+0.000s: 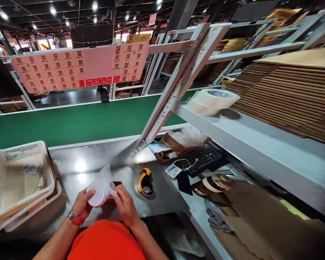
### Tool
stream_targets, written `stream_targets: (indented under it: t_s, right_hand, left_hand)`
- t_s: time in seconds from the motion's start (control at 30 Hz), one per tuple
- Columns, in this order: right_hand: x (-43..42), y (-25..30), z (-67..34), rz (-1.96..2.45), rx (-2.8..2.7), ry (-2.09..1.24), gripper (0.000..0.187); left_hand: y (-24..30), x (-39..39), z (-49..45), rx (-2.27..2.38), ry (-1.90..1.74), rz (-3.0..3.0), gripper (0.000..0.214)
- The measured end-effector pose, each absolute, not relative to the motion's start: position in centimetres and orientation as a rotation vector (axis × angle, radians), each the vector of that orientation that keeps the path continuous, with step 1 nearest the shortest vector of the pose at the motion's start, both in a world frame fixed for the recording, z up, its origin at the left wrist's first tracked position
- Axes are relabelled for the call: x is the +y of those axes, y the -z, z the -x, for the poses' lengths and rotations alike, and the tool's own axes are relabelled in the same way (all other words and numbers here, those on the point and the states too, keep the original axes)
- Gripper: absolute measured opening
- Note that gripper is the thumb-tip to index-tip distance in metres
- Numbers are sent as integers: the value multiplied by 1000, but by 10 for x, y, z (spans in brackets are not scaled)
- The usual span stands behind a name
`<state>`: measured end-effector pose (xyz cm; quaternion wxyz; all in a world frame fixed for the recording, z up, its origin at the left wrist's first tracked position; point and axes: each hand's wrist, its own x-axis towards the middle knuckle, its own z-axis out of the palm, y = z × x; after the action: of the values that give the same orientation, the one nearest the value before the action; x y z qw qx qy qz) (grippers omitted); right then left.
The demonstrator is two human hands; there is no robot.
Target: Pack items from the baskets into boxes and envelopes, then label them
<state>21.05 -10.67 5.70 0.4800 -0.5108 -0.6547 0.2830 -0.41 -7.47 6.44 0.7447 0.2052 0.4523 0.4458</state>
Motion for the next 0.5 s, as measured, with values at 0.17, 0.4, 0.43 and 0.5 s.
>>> stream_targets:
  t_s: [0.17,0.4,0.43,0.5]
  right_hand:
    - [-101,-51,-204,1324,-1448,-733,29]
    - [-108,-35,-184,1377,-1385,-456,11]
    - [-110,-37,-182,1372,-1387,-466,10]
    - [-113,-42,-181,1357,-1401,-513,12]
  left_hand:
    - [-69,-82,0,931,-992,-348,48]
    - [-68,-84,-10,1016,-1084,-395,59]
    - [-67,-85,-11,1029,-1077,-423,61]
    - [-65,-86,-11,1053,-1061,-476,65]
